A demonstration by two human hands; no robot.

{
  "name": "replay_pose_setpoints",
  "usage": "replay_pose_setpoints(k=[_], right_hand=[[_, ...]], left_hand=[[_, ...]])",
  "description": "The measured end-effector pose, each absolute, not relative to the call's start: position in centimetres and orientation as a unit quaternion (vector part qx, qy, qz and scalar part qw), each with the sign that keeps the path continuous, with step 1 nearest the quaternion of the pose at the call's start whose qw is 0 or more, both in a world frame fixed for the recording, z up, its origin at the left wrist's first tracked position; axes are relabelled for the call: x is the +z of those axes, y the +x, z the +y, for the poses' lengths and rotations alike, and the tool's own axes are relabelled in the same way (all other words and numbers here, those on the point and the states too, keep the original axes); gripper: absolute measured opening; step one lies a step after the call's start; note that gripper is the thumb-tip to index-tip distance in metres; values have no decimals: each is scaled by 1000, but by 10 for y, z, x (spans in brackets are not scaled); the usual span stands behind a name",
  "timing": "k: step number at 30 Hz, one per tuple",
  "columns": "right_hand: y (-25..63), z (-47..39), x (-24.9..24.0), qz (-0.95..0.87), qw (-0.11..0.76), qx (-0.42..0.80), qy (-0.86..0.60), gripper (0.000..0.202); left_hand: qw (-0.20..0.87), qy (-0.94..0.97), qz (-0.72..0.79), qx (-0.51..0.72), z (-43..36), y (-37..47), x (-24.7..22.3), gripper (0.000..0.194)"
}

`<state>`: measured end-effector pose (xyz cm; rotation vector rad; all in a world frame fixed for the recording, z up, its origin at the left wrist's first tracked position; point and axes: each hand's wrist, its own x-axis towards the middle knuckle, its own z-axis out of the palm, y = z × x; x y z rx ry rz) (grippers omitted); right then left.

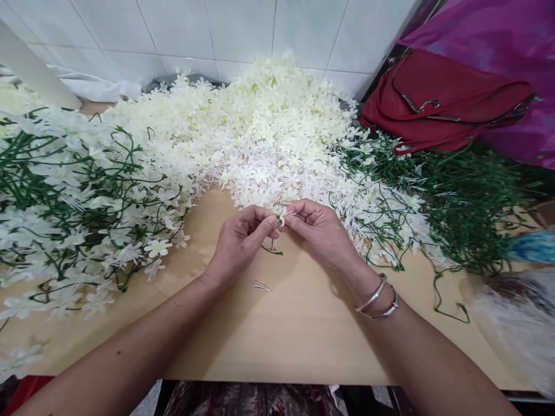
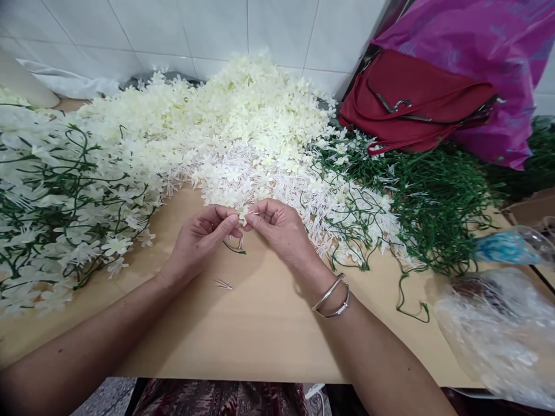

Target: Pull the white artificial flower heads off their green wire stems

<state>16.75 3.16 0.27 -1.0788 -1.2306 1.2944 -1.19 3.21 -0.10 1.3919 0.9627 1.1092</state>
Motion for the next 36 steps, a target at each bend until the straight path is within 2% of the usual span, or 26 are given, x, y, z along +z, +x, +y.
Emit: replay_pose_setpoints(k=[6,9,12,14,17,19,25,30,36], right_hand=[[165,32,6,-520,502,533,-440,38],[162,28,10,-544,505,480,-467,34],[157,19,10,-589,514,402,-478,21],[152,15,7,-679,475,338,-446,12],[148,16,-2,-822,352,255,-367,7],[149,21,-8,-847,315,204,-377,16],[174,34,-9,-764,389,168,-487,15],[186,36,-10,-721,388,145,-555,20],[187,41,-13,-679,415,149,-587,37]], left_hand=[[548,570,395,468,33,-11,-3,30],[541,566,385,489,33,-10,1,30],[480,555,386,559,36,-13,9,27],[418,533,396,620,39,-19,13,23],[371,502,414,663,45,-28,14,21],[368,503,429,654,47,-31,13,24],[412,587,458,526,45,-27,7,29],[333,735,416,419,43,-25,0,19],[287,751,417,425,43,-23,-9,12]])
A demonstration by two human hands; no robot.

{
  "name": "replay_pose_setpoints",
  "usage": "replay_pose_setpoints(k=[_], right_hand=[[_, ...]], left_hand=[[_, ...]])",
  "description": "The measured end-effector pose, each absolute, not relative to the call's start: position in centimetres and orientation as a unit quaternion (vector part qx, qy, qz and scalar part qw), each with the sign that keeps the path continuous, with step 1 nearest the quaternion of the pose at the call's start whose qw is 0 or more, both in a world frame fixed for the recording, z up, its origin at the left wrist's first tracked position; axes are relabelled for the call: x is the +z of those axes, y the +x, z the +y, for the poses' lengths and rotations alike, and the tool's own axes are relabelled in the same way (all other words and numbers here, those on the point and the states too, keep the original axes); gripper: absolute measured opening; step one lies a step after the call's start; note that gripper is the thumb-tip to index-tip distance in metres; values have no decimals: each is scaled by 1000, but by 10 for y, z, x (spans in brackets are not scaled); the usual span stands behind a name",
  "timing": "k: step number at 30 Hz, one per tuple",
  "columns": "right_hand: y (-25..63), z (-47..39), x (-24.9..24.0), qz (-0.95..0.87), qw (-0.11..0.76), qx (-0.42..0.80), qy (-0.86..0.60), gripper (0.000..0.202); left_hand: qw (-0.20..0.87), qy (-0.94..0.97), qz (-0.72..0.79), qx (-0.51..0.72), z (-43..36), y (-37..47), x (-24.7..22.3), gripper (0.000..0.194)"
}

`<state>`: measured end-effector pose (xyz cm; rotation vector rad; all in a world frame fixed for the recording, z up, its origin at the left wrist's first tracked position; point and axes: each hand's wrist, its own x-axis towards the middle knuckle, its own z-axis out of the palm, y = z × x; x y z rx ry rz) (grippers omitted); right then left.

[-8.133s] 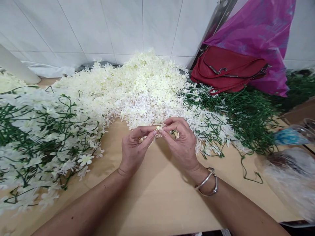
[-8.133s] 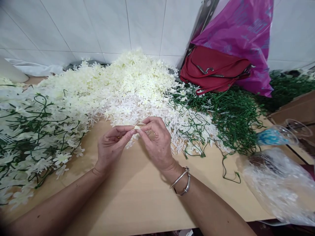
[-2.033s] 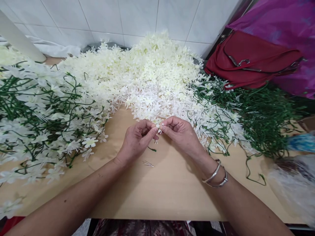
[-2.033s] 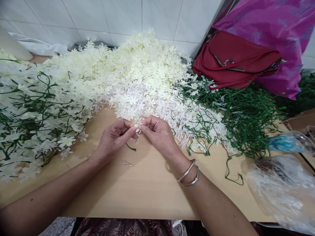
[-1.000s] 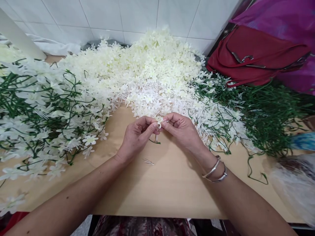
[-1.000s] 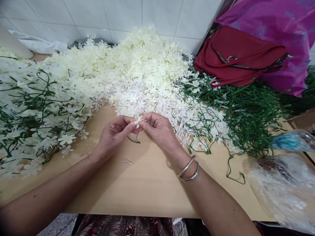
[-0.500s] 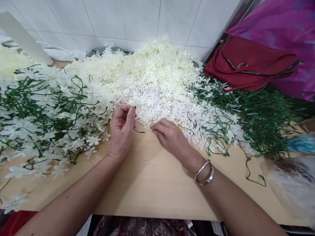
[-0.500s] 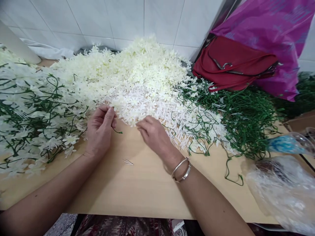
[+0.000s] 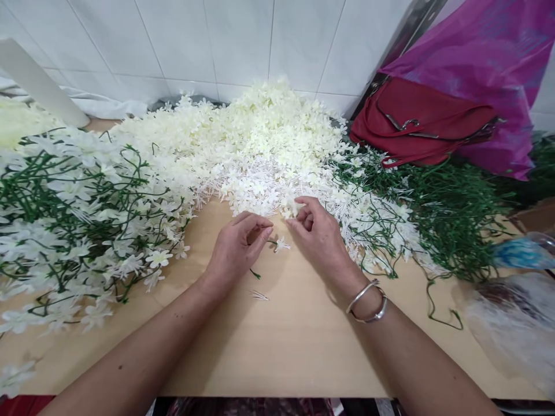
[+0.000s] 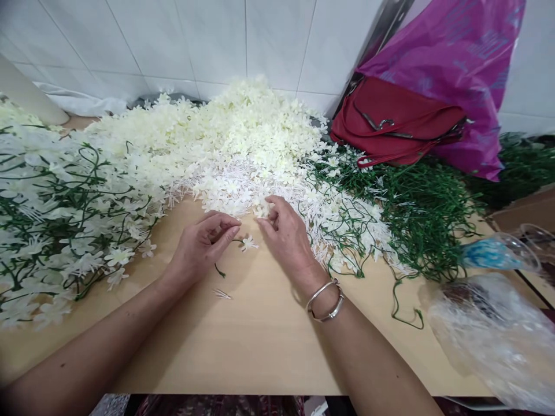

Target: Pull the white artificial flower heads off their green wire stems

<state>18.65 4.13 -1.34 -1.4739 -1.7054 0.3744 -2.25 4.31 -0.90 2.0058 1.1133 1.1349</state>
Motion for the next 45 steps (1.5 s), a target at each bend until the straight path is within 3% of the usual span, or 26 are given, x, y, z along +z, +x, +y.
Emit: replay_pose_setpoints(k=[7,11,18,21,23,27,31,41,45], right_hand=[[181,40,-7,-674,455,134,-566,13],[174,30,2,-699,498,139,-494,12],[162,24,5,-786,468,39,-402,15],[162,21,8,-786,472,35,-397,7],[160,16,12,-822,441,63,-356,5],[149,4,16,-916,277,155,-245,19],[143,-3,20,-942,161,158,-247,20],[147,-11,40,-930,102,194,-295,33],[152,-8,44,-902,136,262,-315,28]], left_hand=[[335,702,440,449,45,-20,-11,22],[388,668,445,454,44,-20,-9,31],[442,625,408,498,47,-21,-14,23],[445,585,433,522,50,-23,-12,21],[450,555,446,540,53,-23,-10,23],[479,503,432,575,58,-22,-8,29],[494,446,431,609,63,-23,-8,39],[436,510,441,596,67,-21,-17,31],[424,539,436,583,67,-22,-18,38]])
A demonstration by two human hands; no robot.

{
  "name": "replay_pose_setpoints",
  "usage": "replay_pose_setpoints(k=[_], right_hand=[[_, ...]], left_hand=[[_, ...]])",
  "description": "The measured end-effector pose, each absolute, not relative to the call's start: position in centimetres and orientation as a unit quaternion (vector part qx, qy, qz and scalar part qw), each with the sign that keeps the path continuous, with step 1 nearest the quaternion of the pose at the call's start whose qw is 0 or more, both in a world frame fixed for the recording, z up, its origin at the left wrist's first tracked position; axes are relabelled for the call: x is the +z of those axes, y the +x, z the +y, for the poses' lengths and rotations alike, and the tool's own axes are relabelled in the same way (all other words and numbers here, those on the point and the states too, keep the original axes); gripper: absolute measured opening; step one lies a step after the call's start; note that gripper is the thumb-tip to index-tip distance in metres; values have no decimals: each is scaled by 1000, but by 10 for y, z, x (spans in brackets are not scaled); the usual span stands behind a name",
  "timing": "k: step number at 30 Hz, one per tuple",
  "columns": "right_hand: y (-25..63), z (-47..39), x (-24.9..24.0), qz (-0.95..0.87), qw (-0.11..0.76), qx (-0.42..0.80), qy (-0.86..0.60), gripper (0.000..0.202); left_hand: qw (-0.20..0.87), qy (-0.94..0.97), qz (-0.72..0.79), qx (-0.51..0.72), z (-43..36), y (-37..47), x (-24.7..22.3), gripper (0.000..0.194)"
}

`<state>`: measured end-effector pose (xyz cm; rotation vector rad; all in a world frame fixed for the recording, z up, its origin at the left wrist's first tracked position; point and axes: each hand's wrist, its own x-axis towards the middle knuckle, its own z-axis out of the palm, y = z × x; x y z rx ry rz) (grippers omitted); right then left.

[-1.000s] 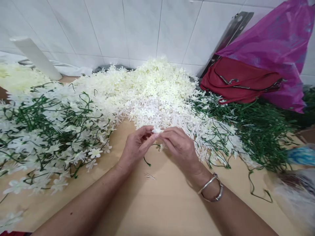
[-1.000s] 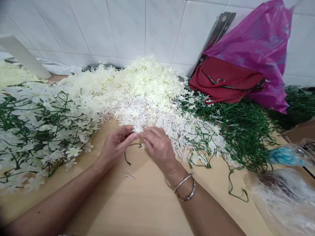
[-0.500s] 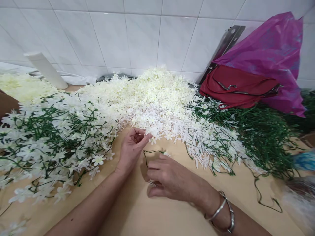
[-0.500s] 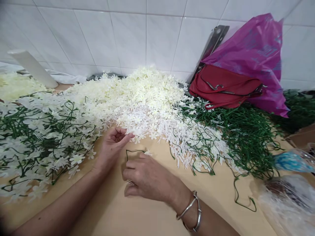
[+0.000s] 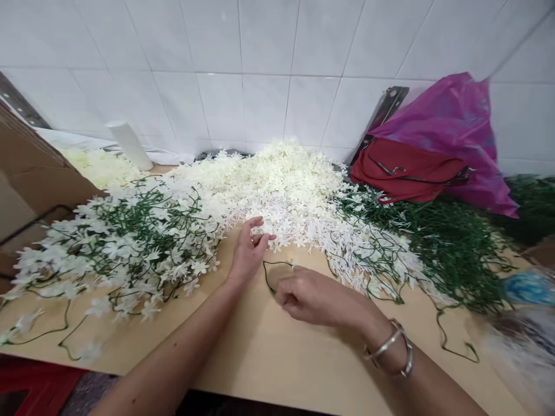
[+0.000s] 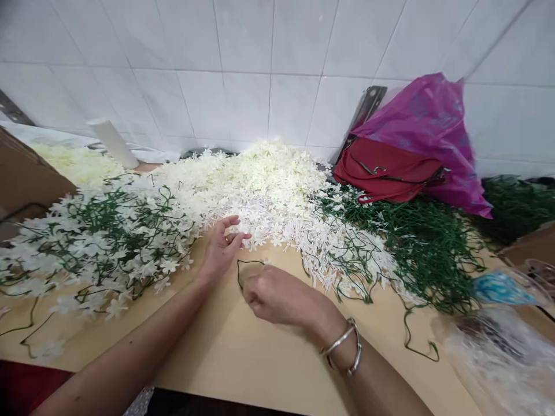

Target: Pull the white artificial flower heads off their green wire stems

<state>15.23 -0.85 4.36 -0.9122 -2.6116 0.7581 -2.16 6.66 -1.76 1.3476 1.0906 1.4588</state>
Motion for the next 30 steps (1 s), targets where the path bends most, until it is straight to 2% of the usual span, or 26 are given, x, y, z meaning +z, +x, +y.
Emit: replay_pose_setpoints(k=[3,5,7,10,18,21,25,30], right_hand=[[161,-1,45,-827,186,388,-362,15],[166,4,45,-789,260,412,-375,3],[168,10,43,-757,332,408,-388,10],[167,19,34,-705,401,415,-412,16],[167,29,11,-619,469,437,-454,28],[169,31,10,-599,494,414,-476,33],[173,36,15,-558,568,354,-490,36],[186,39,27,-563,541,343,-522,27]], left_hand=[[434,547,425,576,66,-22,-17,39],[446,540,413,581,66,-21,-17,30],[453,532,407,589,67,-20,-18,23],[459,528,409,587,69,-19,-18,25],[460,538,400,582,65,-19,-12,25],[454,533,407,587,64,-19,-11,23],[444,502,426,608,65,-20,-12,23],[428,506,443,604,65,-24,-12,20]])
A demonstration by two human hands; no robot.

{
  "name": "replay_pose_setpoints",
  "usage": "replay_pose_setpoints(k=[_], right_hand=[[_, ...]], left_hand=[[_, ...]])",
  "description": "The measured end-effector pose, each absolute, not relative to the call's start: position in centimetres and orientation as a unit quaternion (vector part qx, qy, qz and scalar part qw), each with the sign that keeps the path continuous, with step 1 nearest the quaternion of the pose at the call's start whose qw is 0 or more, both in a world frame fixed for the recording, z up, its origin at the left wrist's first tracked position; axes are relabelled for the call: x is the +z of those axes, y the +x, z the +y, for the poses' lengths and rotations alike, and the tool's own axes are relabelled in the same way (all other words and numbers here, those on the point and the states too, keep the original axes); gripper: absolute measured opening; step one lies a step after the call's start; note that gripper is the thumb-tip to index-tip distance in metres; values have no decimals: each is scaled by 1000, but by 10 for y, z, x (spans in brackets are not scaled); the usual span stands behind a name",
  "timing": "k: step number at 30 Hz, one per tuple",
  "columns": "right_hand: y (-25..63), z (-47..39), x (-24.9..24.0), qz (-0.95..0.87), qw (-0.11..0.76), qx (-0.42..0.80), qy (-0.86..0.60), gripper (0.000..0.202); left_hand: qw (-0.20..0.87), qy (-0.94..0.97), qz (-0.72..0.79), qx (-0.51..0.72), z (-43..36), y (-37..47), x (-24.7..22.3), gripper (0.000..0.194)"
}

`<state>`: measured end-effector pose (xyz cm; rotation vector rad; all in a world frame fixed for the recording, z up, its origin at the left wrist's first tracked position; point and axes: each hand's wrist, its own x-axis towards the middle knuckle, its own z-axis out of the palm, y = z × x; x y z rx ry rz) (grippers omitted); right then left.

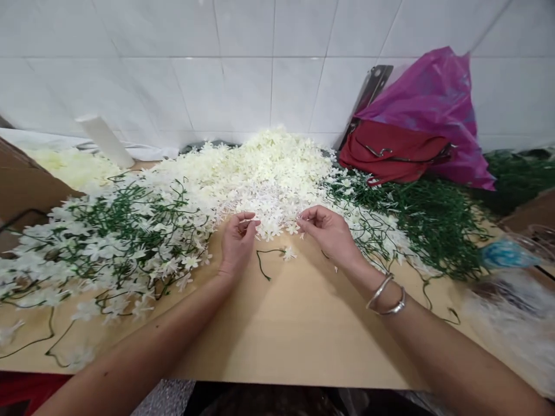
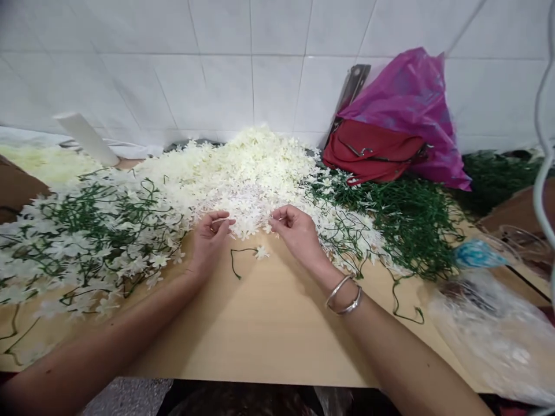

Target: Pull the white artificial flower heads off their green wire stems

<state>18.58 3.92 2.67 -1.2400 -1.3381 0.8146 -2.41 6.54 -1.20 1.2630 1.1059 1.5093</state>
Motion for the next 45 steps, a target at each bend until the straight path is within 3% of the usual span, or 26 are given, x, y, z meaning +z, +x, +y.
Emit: replay_pose_setpoints(k=[4,8,14,17,22,25,33,37,45], right_hand=[[196,32,33,-572,514,353,-533,23],[196,26,30,-566,510,361,-538,22],[175,41,35,-541,567,391,-482,24],[162,52,42,-534,591,401,-452,22],[151,60,44,-539,598,384,-453,14],[153,59,41,-557,577,377,-463,11],[144,48,35,-615,562,321,-450,4],[139,46,29,-660,556,241,-443,10],[139,46,19,-673,548,213,-447,12]], left_hand=[[279,675,434,527,66,-33,-7,12],[158,793,389,440,75,-37,-5,22],[113,795,391,450,83,-33,-5,8],[151,730,414,522,79,-33,0,6],[417,568,429,565,75,-30,7,25],[503,498,411,574,74,-26,9,34],[541,460,425,561,66,-23,12,31],[553,451,413,566,61,-23,12,29],[585,443,400,549,58,-21,13,26]])
